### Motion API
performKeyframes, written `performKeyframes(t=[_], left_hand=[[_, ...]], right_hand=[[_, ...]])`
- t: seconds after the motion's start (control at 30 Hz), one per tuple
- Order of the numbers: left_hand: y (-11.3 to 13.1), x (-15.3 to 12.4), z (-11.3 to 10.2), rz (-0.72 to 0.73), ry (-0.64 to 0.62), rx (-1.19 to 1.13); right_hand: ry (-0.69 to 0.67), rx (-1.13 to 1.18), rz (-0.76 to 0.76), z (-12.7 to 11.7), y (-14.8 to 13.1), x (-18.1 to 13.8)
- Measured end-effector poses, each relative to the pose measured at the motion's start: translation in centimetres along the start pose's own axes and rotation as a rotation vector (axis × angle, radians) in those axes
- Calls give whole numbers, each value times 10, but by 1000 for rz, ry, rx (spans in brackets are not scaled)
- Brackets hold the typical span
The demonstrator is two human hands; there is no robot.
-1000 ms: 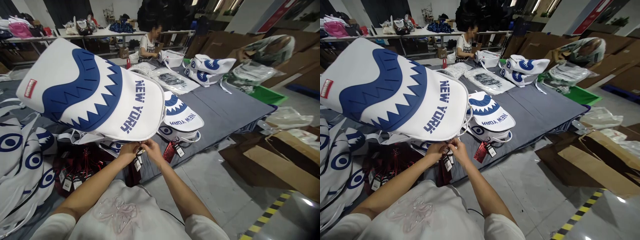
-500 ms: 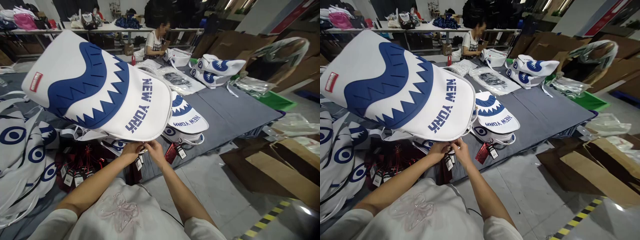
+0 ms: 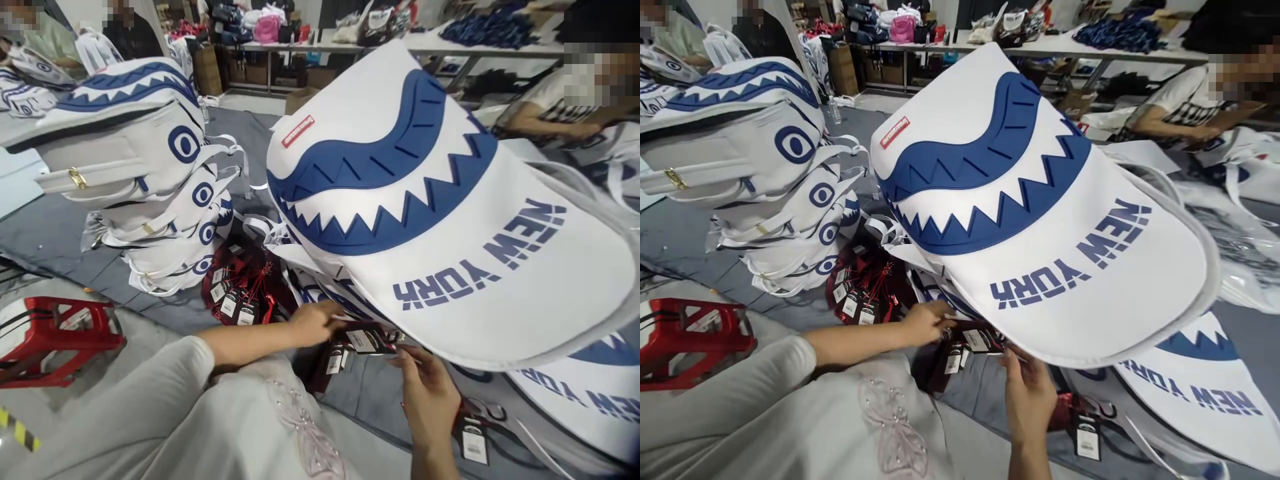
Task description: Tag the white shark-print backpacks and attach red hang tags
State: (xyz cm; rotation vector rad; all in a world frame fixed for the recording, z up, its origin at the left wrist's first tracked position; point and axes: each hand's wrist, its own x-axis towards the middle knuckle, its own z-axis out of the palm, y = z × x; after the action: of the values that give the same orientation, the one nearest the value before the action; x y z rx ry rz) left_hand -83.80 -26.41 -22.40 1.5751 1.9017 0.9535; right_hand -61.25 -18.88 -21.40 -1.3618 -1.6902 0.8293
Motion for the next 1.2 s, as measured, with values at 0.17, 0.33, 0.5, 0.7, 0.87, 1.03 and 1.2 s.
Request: performKeyframes(t=[0.17,0.33,0.5,0.7,0.87,1.03,1.2], left_hand=[[-84,-40,-67,-455,339,165],[-124,-32,-109,-544,394,224],[-130,-3,-105,-577,257,211],[-137,5,-105,-551,167,218],[-138,9,-110,-534,135,245],[-137,13,-103,-533,152,263],[-136,13,-102,-554,224,234]], right_hand=[[233,-184,-320,11,-2,-32],[-542,-8,-167,103,-11,-50],[-800,-63,-154,223,-39,-50],[-845,-225,38,298,-58,-43],[-837,-202,139,310,-61,-35],[-952,-41,274,282,-60,-32],[-1113,168,428,227,-56,-43]])
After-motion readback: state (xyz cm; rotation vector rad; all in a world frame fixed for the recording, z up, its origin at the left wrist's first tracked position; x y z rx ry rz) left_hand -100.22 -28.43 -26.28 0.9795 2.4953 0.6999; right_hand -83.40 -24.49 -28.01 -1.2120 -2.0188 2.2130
